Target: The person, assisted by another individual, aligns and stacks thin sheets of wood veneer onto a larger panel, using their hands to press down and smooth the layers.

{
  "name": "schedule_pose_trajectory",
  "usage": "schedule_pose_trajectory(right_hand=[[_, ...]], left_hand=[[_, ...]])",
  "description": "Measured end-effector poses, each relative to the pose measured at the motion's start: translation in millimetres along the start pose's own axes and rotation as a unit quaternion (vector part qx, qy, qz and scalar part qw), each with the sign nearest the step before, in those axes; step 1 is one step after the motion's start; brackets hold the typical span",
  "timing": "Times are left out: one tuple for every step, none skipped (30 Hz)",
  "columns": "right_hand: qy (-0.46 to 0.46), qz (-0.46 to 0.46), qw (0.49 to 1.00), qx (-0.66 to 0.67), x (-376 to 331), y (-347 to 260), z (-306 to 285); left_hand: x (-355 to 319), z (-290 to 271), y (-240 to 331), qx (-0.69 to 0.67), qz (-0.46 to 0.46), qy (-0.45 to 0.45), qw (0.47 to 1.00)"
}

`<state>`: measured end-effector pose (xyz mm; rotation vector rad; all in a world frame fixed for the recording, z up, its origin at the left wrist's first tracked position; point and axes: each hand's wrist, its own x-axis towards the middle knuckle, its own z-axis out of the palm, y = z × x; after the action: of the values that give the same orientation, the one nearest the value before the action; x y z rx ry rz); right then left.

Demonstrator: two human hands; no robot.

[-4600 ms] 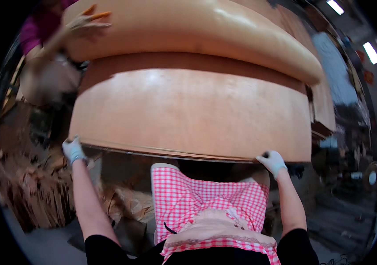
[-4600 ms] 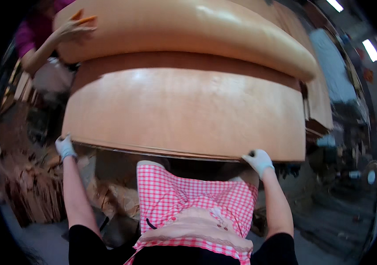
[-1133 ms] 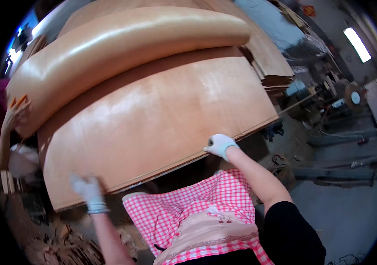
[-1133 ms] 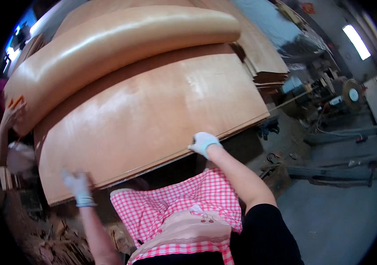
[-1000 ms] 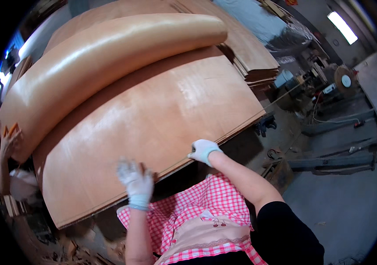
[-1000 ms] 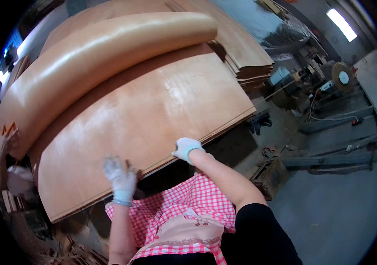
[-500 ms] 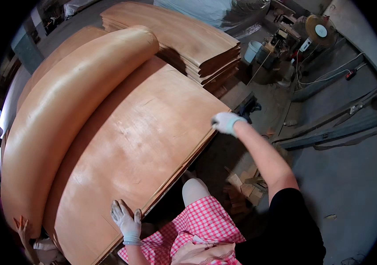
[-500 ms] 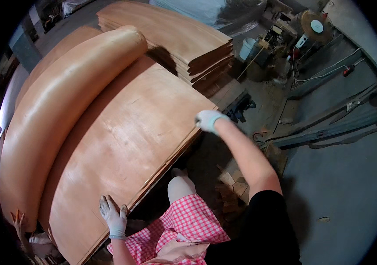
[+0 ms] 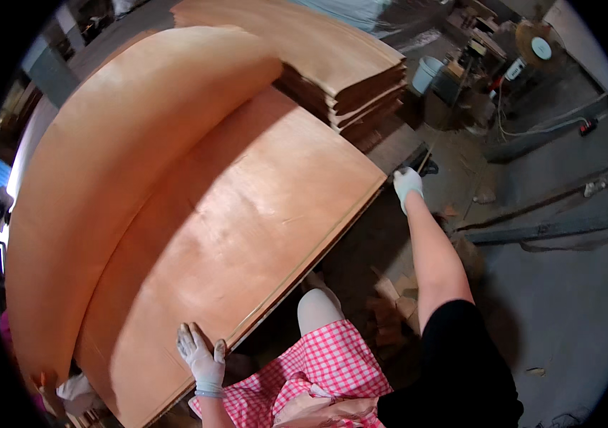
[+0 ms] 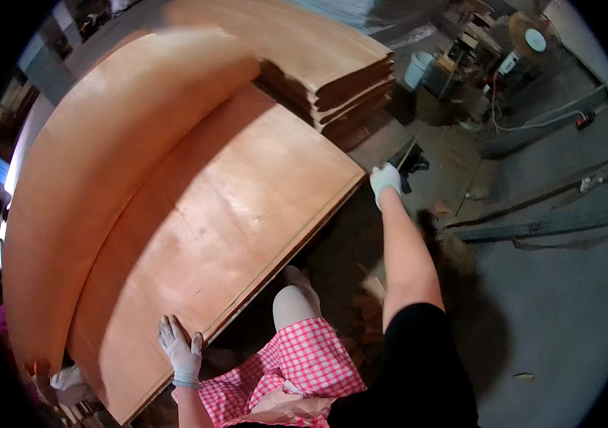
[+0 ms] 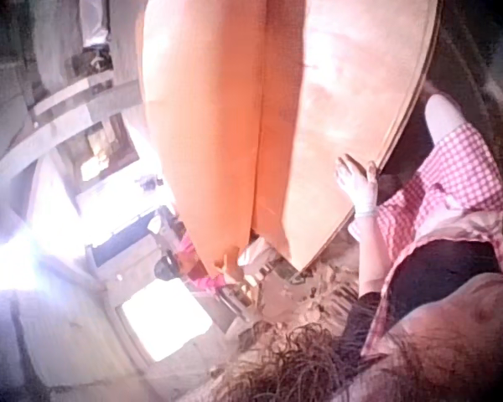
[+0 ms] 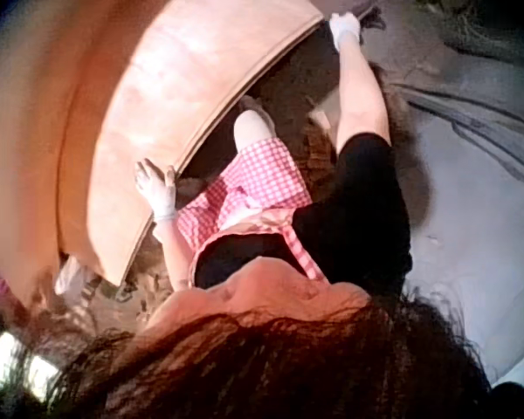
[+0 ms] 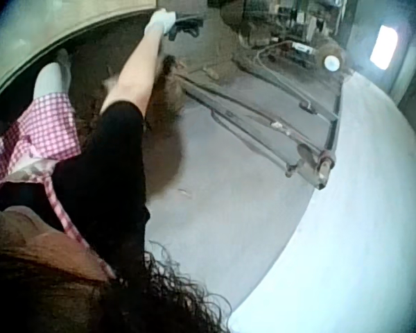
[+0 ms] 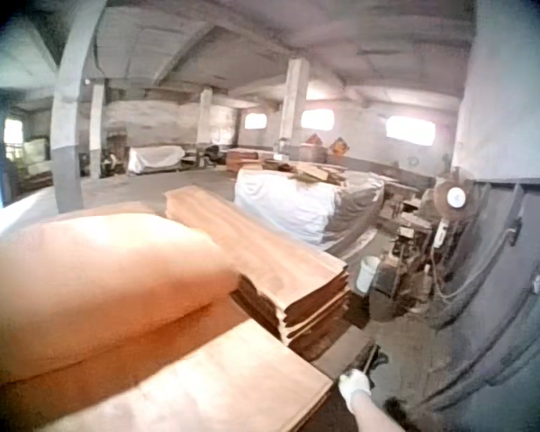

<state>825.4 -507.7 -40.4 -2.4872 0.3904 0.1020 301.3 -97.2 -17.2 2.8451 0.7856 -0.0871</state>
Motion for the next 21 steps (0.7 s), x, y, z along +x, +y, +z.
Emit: schedule_pose_trajectory(right_hand=[[0.010, -0.050, 0.998, 0.035, -15.0, 3.4, 0.8], [0.017, -0.103, 0.992, 0.073, -36.5, 1.0, 4.3], [-0.009, -0.172, 0.979, 0.107, -71.8, -11.6, 8.5], [-0.033, -0.236, 0.961, 0.140, -114.8, -20.2, 10.1], [-0.045, -0.262, 0.952, 0.152, -149.4, -12.6, 16.1], [-0.124, -0.297, 0.937, 0.138, -208.2, -36.3, 10.4], [-0.181, -0.340, 0.914, 0.130, -255.9, -45.9, 10.8], [-0.273, -0.344, 0.885, 0.154, -301.0, -54.2, 4.4], [-0.311, -0.366, 0.853, 0.204, -341.4, -56.2, 0.4], [-0.351, -0.386, 0.815, 0.251, -376.0, -59.2, -3.9], [-0.356, -0.442, 0.786, 0.247, -402.5, -68.5, -14.1], [-0.365, -0.495, 0.749, 0.245, -426.9, -76.4, -22.5], [-0.397, -0.497, 0.731, 0.247, -445.8, -81.2, -27.2], [-0.426, -0.497, 0.714, 0.247, -463.7, -82.5, -29.6], [-0.444, -0.469, 0.716, 0.263, -476.0, -80.7, -28.5], [-0.462, -0.464, 0.708, 0.262, -483.0, -83.4, -29.7], [-0.482, -0.454, 0.699, 0.268, -492.8, -88.5, -30.7], [-0.505, -0.444, 0.689, 0.270, -502.8, -94.7, -31.4], [-0.516, -0.424, 0.694, 0.268, -513.3, -99.1, -28.9], [-0.528, -0.397, 0.696, 0.281, -522.1, -102.5, -22.6], [-0.521, -0.381, 0.719, 0.258, -530.5, -113.8, -21.4]], left_hand=[[-1.2, -2.9, 3.5, -0.021, -0.002, 0.016, 1.000], [-2.8, -2.9, 6.0, -0.046, -0.006, 0.068, 0.997], [-7.2, -1.6, 6.0, -0.065, -0.018, 0.123, 0.990], [-11.6, -5.8, 7.5, -0.081, -0.026, 0.179, 0.980], [-9.2, -11.8, 20.4, -0.141, -0.021, 0.170, 0.975], [-15.8, -18.5, 33.1, -0.192, -0.031, 0.163, 0.967], [-21.8, -28.9, 56.5, -0.210, -0.001, 0.185, 0.960], [-25.9, -36.0, 81.9, -0.240, 0.032, 0.207, 0.948], [-27.6, -47.7, 103.8, -0.280, 0.076, 0.193, 0.937], [-31.7, -58.5, 118.6, -0.318, 0.120, 0.181, 0.923], [-35.9, -65.1, 125.5, -0.344, 0.150, 0.175, 0.910], [-44.2, -70.7, 125.2, -0.364, 0.177, 0.169, 0.899], [-55.5, -73.5, 121.2, -0.395, 0.176, 0.188, 0.882], [-67.5, -73.7, 116.4, -0.425, 0.178, 0.207, 0.863], [-75.8, -70.8, 111.9, -0.450, 0.171, 0.216, 0.849], [-83.4, -78.0, 107.2, -0.488, 0.152, 0.223, 0.830], [-92.6, -78.4, 98.8, -0.521, 0.130, 0.214, 0.816], [-101.4, -76.7, 90.9, -0.556, 0.105, 0.207, 0.798], [-107.9, -74.7, 83.8, -0.587, 0.085, 0.236, 0.770], [-114.9, -72.0, 74.8, -0.583, 0.042, 0.233, 0.777], [-120.8, -66.6, 63.0, -0.630, -0.002, 0.246, 0.737]])
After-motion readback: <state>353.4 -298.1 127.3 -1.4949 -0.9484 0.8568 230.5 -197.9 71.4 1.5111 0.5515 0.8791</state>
